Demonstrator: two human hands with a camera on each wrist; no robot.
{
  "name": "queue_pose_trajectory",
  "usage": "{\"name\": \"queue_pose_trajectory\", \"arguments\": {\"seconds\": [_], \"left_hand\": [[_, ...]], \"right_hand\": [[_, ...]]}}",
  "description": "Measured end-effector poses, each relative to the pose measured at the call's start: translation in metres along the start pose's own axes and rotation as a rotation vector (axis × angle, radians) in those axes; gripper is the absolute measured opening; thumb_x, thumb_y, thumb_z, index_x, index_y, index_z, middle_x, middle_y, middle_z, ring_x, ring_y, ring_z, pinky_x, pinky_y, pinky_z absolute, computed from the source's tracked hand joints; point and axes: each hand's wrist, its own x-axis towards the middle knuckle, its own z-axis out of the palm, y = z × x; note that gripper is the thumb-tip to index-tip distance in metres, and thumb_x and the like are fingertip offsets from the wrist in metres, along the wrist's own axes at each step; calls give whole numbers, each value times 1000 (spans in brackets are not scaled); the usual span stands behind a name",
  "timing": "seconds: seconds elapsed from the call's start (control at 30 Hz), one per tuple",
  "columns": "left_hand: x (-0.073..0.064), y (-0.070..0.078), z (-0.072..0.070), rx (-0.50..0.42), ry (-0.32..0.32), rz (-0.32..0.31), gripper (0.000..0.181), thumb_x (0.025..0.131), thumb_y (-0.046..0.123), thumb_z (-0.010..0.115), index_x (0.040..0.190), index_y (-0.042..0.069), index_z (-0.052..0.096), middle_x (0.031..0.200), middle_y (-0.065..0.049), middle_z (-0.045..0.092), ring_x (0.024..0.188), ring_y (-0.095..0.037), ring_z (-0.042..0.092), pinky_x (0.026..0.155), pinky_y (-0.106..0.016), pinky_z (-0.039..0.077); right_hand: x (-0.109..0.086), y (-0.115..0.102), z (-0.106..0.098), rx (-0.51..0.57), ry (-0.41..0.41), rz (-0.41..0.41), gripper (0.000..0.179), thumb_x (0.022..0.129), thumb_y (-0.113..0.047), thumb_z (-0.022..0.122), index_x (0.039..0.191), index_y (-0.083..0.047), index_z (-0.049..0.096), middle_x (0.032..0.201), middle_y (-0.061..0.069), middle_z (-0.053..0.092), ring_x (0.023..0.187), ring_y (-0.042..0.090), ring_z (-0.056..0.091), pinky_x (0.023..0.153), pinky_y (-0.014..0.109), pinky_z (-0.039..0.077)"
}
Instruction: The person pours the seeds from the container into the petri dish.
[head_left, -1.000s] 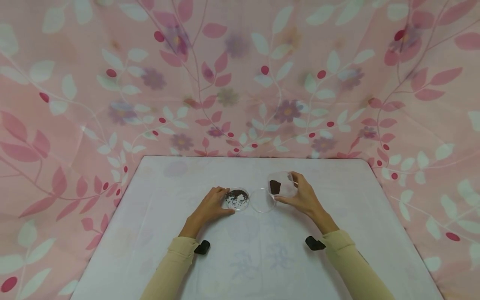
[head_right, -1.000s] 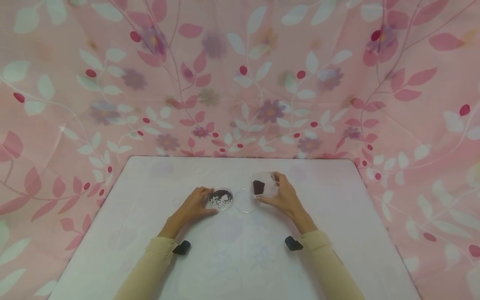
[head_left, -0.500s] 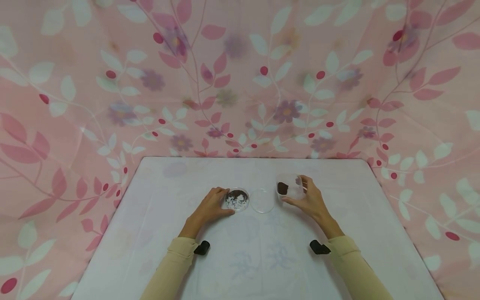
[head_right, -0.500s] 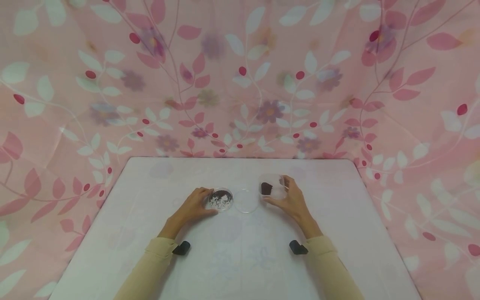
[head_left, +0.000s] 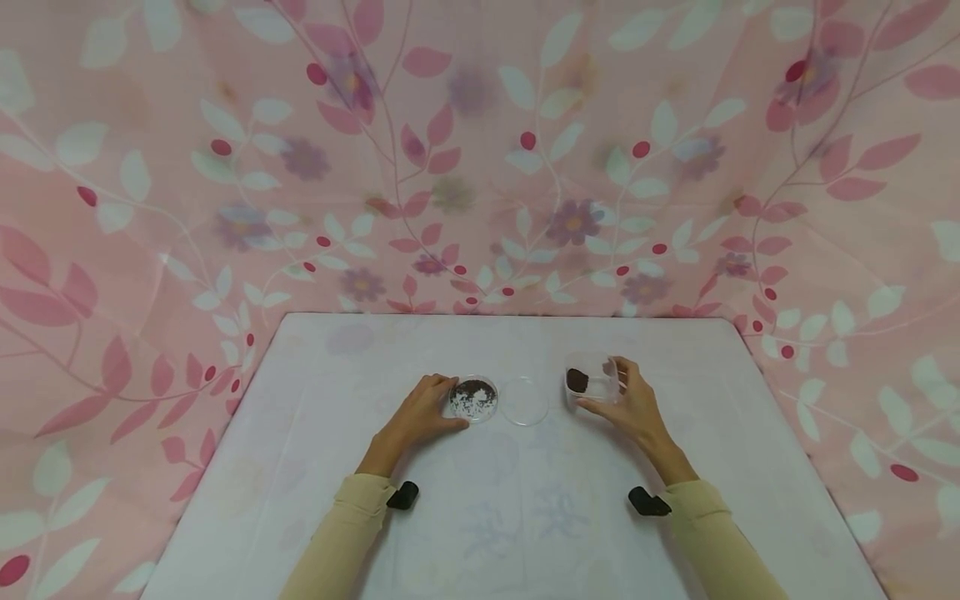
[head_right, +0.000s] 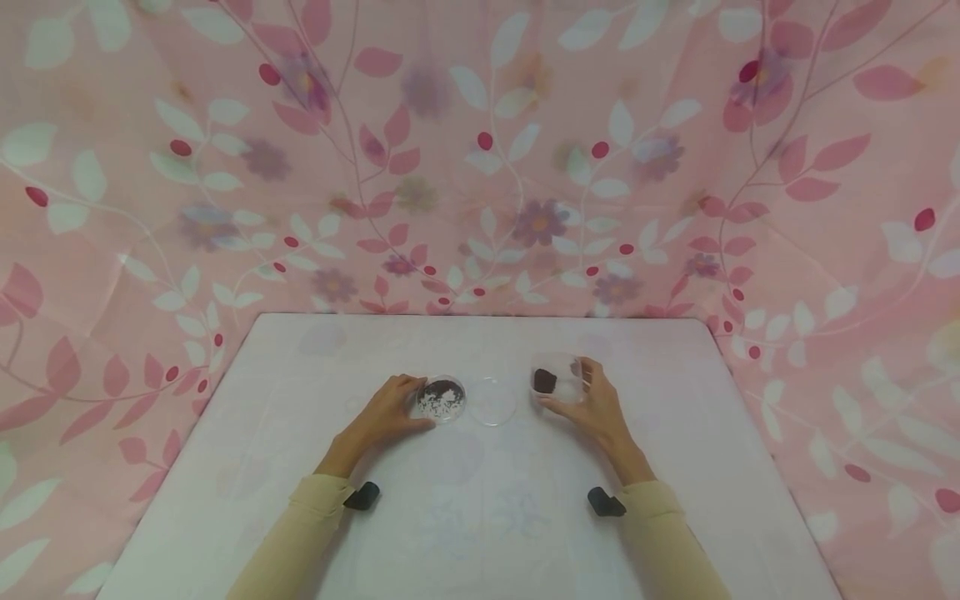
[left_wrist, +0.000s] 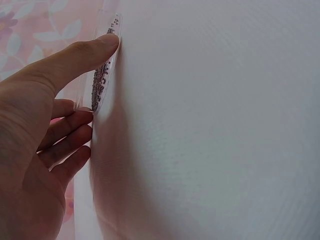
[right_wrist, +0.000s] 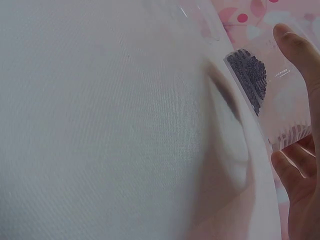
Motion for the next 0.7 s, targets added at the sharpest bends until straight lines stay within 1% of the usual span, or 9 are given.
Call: {"name": "queue_pose_trajectory", "arguments": {"seconds": [0.37, 0.7], "left_hand": [[1, 0, -1, 10, -7, -6, 84, 73, 48, 84, 141, 10, 53, 133, -8, 58, 127, -25, 51, 109, -44, 43], [-1, -1, 1, -3, 10, 1, 84, 72, 49, 84, 140, 9, 55, 132, -7, 59, 125, -24, 52, 107, -43, 44]], "right_hand": [[-2, 10, 0, -14, 33, -15, 101, 62, -38, 93, 140, -6, 37, 135, 18, 55, 123, 38, 55, 99, 57, 48], [-5, 12, 1, -24, 40, -27, 102, 63, -35, 93, 141, -3, 36, 134, 23, 54, 122, 41, 55, 97, 59, 48]]}}
